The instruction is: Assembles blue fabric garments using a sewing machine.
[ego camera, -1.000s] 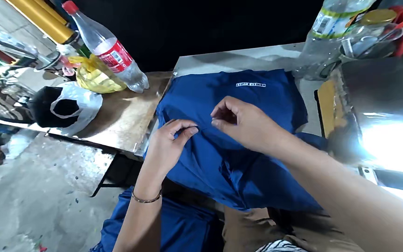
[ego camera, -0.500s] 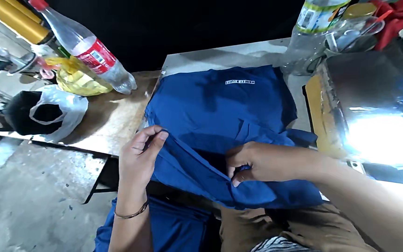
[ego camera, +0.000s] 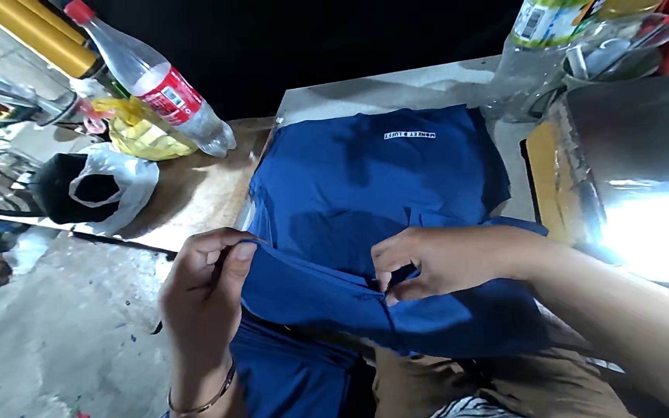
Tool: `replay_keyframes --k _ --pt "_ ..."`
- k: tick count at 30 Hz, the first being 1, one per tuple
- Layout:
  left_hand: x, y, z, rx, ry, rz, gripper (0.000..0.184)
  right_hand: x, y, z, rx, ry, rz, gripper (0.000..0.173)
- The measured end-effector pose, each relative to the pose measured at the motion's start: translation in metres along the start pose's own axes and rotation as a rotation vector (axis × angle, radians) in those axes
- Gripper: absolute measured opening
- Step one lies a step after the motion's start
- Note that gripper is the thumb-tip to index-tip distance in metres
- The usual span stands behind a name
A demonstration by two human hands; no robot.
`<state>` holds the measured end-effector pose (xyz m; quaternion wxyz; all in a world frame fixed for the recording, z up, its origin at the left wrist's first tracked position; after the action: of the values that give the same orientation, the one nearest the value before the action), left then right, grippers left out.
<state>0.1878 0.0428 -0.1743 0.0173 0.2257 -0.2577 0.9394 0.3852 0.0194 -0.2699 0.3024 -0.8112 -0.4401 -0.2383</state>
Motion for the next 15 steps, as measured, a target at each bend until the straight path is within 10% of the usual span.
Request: replay_keyframes --k 15 --pt "0.010 0.016 -0.030 0.450 0.237 -0.027 0.012 0.014 0.037 -0.046 -0.058 0.539 0.305 0.019"
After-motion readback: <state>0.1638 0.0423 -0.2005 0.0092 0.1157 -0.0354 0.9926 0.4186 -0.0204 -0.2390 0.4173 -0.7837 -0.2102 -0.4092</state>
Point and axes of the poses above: each hand's wrist, its own y-axis away from the middle knuckle, its own x-axis out of the back of the hand, z = x × y, the point moved 10 cm from there along -y, towards the middle knuckle, and after that the axes turned 12 degrees about x, right-handed, at the moved point
